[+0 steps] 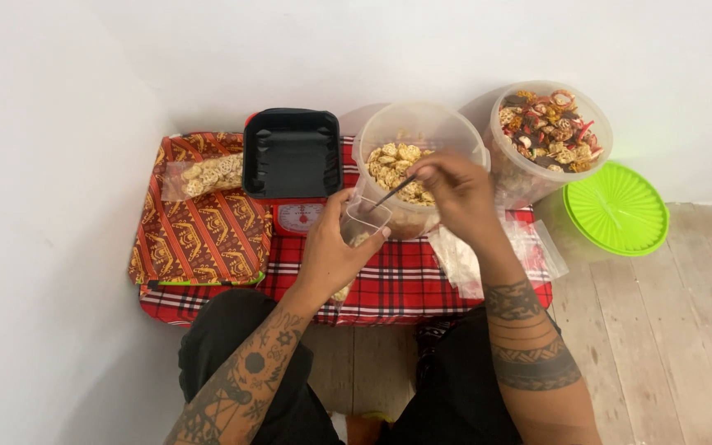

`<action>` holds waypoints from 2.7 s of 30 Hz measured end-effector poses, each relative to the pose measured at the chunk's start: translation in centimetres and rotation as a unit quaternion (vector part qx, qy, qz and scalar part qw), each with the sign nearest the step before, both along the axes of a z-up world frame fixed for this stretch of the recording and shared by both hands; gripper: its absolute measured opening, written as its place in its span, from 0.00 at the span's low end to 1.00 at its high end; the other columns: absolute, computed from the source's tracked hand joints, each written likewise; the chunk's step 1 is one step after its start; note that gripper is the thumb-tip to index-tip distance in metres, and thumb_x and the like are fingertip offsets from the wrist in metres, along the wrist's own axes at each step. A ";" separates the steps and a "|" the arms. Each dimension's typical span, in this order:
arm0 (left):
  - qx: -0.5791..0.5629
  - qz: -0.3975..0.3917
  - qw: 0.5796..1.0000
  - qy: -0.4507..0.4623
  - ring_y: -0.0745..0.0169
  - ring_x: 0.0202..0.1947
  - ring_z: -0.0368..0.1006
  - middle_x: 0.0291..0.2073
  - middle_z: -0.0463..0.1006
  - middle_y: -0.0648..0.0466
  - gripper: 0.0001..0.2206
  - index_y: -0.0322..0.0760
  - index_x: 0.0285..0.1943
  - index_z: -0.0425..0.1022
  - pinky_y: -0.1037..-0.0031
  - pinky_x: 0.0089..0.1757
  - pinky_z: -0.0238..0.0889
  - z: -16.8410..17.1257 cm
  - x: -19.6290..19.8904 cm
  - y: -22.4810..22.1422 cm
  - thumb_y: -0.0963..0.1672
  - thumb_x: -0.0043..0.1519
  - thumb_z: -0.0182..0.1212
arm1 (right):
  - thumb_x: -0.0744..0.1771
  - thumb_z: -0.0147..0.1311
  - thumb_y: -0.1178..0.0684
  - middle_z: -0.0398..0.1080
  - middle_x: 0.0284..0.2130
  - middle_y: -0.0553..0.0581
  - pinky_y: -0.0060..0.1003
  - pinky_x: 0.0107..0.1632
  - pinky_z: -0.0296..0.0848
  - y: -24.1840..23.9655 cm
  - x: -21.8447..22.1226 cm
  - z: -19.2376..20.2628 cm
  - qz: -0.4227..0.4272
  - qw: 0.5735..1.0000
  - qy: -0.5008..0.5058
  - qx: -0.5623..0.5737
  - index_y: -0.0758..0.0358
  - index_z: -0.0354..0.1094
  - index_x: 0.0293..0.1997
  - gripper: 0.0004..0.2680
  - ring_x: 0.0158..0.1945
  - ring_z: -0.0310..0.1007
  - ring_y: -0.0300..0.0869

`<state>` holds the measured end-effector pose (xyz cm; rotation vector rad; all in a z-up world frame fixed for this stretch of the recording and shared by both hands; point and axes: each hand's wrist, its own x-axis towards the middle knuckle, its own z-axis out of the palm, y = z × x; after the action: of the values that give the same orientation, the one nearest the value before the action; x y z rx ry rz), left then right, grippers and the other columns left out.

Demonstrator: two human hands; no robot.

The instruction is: Manually packing snacks into small plastic bags using a spoon and a scale for portioning.

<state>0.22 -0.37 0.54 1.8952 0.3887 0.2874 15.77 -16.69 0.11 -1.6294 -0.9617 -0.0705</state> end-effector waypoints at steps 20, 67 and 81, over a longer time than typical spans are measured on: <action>-0.016 0.017 1.000 -0.016 0.26 0.58 0.68 0.53 0.73 0.36 0.38 0.39 0.68 0.62 0.47 0.54 0.65 -1.1 0.2 0.5 0.54 0.51 0.72 | 0.71 0.55 0.56 0.74 0.32 0.57 0.33 0.47 0.71 -1.0 1.1 -0.5 -0.015 0.999 0.034 0.037 0.64 0.76 0.43 0.05 0.39 0.71 0.39; 0.053 -0.016 0.998 0.038 0.28 0.60 0.67 0.57 0.72 0.35 0.37 0.42 0.69 0.61 0.49 0.57 0.62 -1.2 -1.3 0.9 0.52 0.52 0.71 | 0.67 0.59 0.56 0.75 0.25 0.58 0.42 0.44 0.73 1.5 -3.7 2.5 0.032 0.997 -0.040 -0.054 0.61 0.79 0.37 0.03 0.31 0.76 0.47; 0.020 -0.023 0.996 0.082 0.32 0.62 0.66 0.58 0.72 0.36 0.36 0.39 0.70 0.61 0.49 0.59 0.61 0.7 -2.2 1.0 0.50 0.53 0.71 | 0.67 0.59 0.57 0.77 0.25 0.59 0.41 0.41 0.74 3.2 -4.1 1.0 0.058 0.996 -0.012 -0.068 0.58 0.81 0.38 0.03 0.30 0.77 0.48</action>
<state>-2.02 0.64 1.28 1.9708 0.4505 0.1104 11.66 -13.53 1.10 -1.6967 -1.0974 0.0554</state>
